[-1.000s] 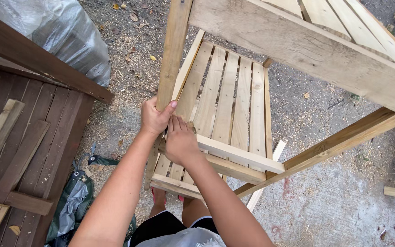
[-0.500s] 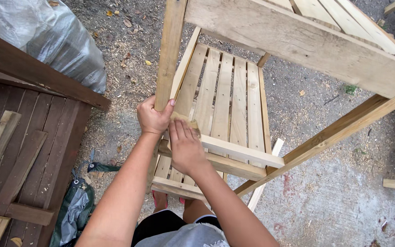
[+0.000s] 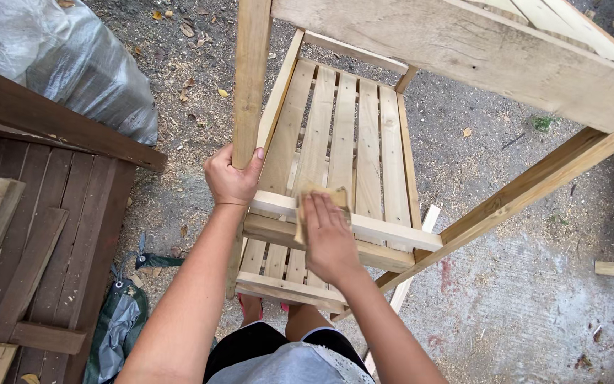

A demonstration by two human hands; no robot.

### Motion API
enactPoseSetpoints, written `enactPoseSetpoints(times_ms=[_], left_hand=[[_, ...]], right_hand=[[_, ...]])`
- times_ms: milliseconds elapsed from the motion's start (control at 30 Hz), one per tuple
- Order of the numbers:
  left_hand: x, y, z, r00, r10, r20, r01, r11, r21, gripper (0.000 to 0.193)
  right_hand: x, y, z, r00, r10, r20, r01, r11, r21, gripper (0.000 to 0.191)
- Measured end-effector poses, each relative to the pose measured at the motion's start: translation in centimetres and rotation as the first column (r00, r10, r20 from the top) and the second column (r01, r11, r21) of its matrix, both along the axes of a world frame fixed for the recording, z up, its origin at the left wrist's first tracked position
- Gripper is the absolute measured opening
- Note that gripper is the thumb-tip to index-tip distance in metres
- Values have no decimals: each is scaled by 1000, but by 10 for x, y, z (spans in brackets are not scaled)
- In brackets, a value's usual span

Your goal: The person sands a wooden chair frame with a sanding block, moving methodically across the backrest, seat slats, and side rails. The person repositions the chair to access different surfaces and continues sanding until the clip ends.

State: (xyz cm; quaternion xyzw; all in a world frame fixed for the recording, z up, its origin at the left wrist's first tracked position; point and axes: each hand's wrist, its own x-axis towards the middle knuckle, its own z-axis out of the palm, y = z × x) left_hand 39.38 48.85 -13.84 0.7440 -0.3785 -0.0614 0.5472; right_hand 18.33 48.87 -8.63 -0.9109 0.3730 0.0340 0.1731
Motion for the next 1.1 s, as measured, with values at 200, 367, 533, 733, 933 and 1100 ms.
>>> enactPoseSetpoints(times_ms=[200,367,533,733,933,1100], left_hand=[[4,-7,5,998,43,42,-42,999,-27,31],[8,-18,10,998,26,50,-24,999,-39,29],[10,-26,10,998,61,-3,-61,998,17,31],[15,-25,12,998,18,63,-19,1000,8,32],[12,-22,17,997,1,73,-2,1000,5,33],[12,-21,11,990,29,135,-20,998,-66,30]], right_hand=[[68,-8,-29,996,71,47,-75,993,91,78],[17,-39,-15,999,-37,-17,39,996,79,73],[-20,-49,-2,921,-301,-247,332,939,94,80],[27,-27,-27,996,-29,80,33,998,-54,75],[-114,-66,19,897,-427,-116,407,898,-166,60],[-20,-30,-18,877,-471,97,456,878,145,46]])
